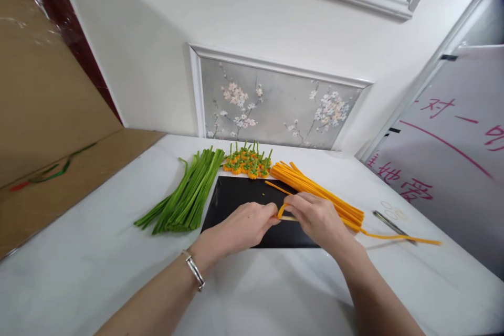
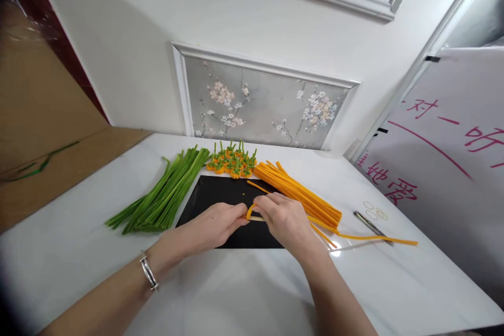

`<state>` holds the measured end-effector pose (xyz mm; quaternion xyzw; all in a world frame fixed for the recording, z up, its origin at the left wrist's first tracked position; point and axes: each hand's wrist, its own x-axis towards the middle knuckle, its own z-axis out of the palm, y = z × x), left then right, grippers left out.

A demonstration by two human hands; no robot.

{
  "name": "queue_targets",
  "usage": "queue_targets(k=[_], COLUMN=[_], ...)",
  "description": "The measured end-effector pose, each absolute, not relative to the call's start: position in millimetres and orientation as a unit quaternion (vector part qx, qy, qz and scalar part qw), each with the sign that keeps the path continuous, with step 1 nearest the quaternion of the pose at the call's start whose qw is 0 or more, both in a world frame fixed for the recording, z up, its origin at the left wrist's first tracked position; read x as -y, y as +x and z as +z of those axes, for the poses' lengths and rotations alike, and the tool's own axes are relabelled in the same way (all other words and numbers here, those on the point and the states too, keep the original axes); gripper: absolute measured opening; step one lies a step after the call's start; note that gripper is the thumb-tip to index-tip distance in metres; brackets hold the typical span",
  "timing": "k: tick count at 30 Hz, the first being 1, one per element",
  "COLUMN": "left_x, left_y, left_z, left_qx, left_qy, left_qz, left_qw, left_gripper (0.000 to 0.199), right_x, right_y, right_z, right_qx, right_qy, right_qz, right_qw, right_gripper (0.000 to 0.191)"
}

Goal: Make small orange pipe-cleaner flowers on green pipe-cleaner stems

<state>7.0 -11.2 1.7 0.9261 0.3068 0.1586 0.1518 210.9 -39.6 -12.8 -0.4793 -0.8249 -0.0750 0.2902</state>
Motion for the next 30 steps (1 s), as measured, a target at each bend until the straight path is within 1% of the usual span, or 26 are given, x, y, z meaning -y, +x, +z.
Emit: queue_targets(k=[3, 7, 10, 13, 16, 20, 24, 27, 28, 30], left_x=[10.8, 8.7, 9.2, 12.2, 15.7, 17.6, 18.8, 20.6, 20.5, 18.1], left_y=[9.1, 12.1, 13.5, 13.7, 13.4, 13.4, 15.6, 18.2, 18.5, 17.4], left_z=[-3.6, -13.5, -15.7, -11.9, -8.6, -11.6, -14.1, -11.0, -9.2, -5.4], left_qx=[-0.287, -0.253, -0.254, -0.244, -0.212, -0.183, -0.151, -0.136, -0.146, -0.198], left_qy=[0.941, 0.950, 0.945, 0.947, 0.957, 0.962, 0.960, 0.951, 0.944, 0.927], left_qz=[0.166, 0.184, 0.205, 0.210, 0.195, 0.192, 0.231, 0.278, 0.291, 0.308], left_qw=[0.069, 0.003, -0.003, -0.006, -0.036, -0.068, -0.041, 0.024, 0.048, 0.084], left_gripper=[0.023, 0.020, 0.012, 0.022, 0.027, 0.026, 0.024, 0.021, 0.020, 0.019], right_x=[39.8, 40.2, 41.4, 42.9, 43.4, 41.3, 35.4, 31.8, 31.7, 34.2], right_y=[215.6, 219.7, 219.4, 218.8, 220.7, 228.4, 239.3, 242.3, 241.3, 236.2], right_z=[-10.1, -7.3, -4.8, -2.9, -2.8, -2.4, -2.8, -6.1, -7.3, -8.7], right_qx=[0.819, 0.817, 0.815, 0.808, 0.798, 0.778, 0.772, 0.759, 0.758, 0.770], right_qy=[-0.499, -0.498, -0.491, -0.496, -0.519, -0.525, -0.485, -0.442, -0.435, -0.435], right_qz=[-0.035, 0.023, 0.062, 0.091, 0.141, 0.275, 0.369, 0.447, 0.455, 0.431], right_qw=[0.281, 0.290, 0.301, 0.303, 0.272, 0.207, 0.180, 0.168, 0.171, 0.179], right_gripper=[0.025, 0.023, 0.025, 0.028, 0.030, 0.031, 0.041, 0.046, 0.046, 0.040])
